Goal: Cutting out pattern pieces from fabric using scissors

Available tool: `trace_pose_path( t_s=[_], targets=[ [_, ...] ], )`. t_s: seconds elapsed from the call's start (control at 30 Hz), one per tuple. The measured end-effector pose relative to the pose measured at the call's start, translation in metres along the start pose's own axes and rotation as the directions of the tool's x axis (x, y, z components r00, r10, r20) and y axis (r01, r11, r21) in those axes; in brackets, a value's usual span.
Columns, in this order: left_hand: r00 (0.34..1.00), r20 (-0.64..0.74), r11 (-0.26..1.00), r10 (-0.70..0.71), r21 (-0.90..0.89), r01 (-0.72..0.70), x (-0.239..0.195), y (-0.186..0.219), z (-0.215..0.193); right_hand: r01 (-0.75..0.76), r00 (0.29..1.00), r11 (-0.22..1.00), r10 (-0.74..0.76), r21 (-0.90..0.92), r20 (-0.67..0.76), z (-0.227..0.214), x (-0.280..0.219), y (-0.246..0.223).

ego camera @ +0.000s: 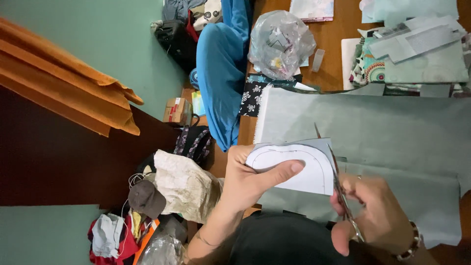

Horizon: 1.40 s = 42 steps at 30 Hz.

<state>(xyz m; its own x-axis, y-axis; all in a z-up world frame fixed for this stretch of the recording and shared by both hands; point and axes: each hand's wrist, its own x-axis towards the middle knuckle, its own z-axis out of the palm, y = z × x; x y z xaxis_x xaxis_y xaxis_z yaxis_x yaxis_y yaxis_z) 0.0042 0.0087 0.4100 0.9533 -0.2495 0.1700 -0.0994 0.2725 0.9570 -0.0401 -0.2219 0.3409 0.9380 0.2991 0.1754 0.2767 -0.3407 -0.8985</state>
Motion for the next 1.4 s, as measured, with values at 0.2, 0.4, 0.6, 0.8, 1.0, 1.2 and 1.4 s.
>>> trace_pose_path(
  t_s=[0.2,0.4,0.6,0.8,1.0,1.2,1.4],
  targets=[
    [0.998,-0.045,0.996,-0.054,0.064,0.057,-0.004,0.002,0.002,-0.026,0.999,0.998,0.023,-0.055,-0.045,0.005,-0.009,0.009],
    [1.0,-0.022,0.999,-0.01,0.041,0.011,-0.006,0.003,-0.001,0.04,0.996,0.999,-0.039,0.007,-0.075,0.009,-0.013,0.007],
    [0.998,-0.042,0.998,-0.046,0.03,0.047,-0.006,0.002,-0.002,-0.065,0.997,0.996,0.064,-0.054,-0.033,0.004,-0.017,0.011],
    [0.999,-0.028,0.999,-0.031,0.02,0.032,-0.003,0.005,-0.001,-0.074,0.997,0.997,0.074,0.012,0.0,0.006,-0.02,0.017],
    [0.999,-0.034,1.0,-0.013,0.01,0.013,-0.002,0.0,-0.004,-0.089,0.995,0.996,0.088,-0.006,-0.043,0.01,-0.016,0.009],
    [0.999,-0.027,1.0,-0.016,-0.013,0.016,0.0,0.004,-0.004,-0.041,0.996,0.999,0.043,0.024,-0.078,0.013,-0.019,0.02],
    [0.999,-0.039,0.999,-0.031,0.014,0.031,0.0,0.0,-0.006,-0.038,0.996,0.999,0.038,-0.008,-0.076,0.009,-0.011,0.005]
  ],
)
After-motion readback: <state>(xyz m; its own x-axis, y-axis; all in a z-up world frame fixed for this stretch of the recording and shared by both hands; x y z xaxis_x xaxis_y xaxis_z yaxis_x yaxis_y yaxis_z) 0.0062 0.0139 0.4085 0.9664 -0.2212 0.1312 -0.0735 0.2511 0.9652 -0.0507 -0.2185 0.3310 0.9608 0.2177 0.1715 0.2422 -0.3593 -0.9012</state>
